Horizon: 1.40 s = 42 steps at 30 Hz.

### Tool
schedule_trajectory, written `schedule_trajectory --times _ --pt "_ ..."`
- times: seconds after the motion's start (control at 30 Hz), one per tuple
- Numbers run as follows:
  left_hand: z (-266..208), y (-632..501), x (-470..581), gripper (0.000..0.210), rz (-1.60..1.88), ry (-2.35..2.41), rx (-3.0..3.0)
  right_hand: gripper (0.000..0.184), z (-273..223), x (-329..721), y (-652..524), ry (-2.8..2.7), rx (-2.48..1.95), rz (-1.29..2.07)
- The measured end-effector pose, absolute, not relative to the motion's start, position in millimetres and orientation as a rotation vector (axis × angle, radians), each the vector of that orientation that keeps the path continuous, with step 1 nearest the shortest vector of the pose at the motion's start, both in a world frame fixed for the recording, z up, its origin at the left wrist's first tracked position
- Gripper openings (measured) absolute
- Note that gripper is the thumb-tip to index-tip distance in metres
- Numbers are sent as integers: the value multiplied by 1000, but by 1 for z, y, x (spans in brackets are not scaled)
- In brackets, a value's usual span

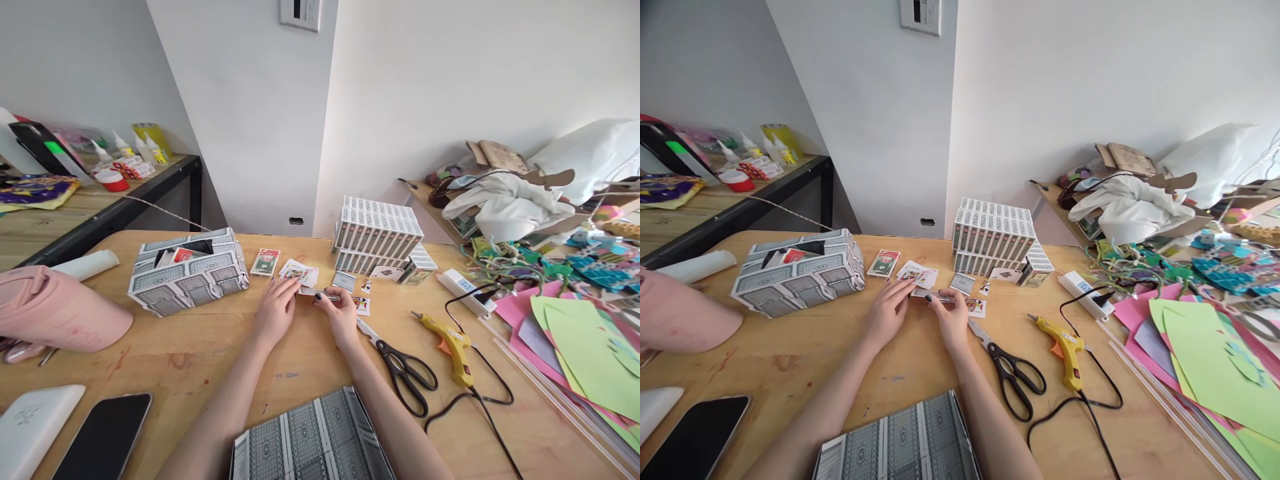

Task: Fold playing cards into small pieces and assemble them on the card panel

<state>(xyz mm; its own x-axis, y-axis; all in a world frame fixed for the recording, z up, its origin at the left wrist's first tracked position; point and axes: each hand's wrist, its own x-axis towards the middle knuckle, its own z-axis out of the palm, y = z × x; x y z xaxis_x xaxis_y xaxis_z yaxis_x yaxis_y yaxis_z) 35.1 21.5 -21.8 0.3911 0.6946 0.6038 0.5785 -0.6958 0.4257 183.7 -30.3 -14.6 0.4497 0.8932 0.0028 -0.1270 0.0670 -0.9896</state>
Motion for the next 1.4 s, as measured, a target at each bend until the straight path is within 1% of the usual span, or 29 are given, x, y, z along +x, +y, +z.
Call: schedule_trajectory --times 0.1,0.2,0.23,0.3,0.37,0.43,0.5,0.6,0.77,0.9,0.97,1.07,1.27,1.4 --pt "-18 20 34 29 1491 1242 2342 41 -15 182 -30 -826 -1186 997" --pt "-16 18 33 17 1669 1382 2093 32 -16 180 -30 -827 -1173 1043" --pt "-16 18 34 16 1698 1410 1994 29 -16 179 -30 -832 -1191 1039" --pt "-16 18 34 23 1727 1424 1824 25 -17 179 -31 -876 -1250 1008" --pt "-16 18 35 31 1713 1407 1770 23 -17 180 -31 -936 -1332 931" --pt "-16 18 35 31 1670 1390 1816 22 -17 180 -31 -943 -1386 862" --pt "-16 18 35 26 1640 1370 1886 26 -17 181 -31 -889 -1395 881" --pt "-17 18 35 15 1654 1313 1934 32 -15 181 -31 -776 -1316 1036" --pt "-15 19 33 8 1705 1248 1949 31 -13 180 -30 -735 -1151 1147" --pt "-8 19 31 4 1795 1428 1992 31 -12 179 -30 -810 -1185 1159" --pt "-5 18 31 4 1845 1518 1978 32 -12 179 -31 -838 -1248 1133" --pt "-3 16 30 7 1839 1517 1977 33 -9 179 -32 -832 -1300 1068" --pt "-2 13 33 14 1737 1317 2031 34 -4 181 -33 -772 -1259 1049" --pt "-3 11 36 17 1568 1095 2118 39 -5 182 -31 -760 -1265 1067"
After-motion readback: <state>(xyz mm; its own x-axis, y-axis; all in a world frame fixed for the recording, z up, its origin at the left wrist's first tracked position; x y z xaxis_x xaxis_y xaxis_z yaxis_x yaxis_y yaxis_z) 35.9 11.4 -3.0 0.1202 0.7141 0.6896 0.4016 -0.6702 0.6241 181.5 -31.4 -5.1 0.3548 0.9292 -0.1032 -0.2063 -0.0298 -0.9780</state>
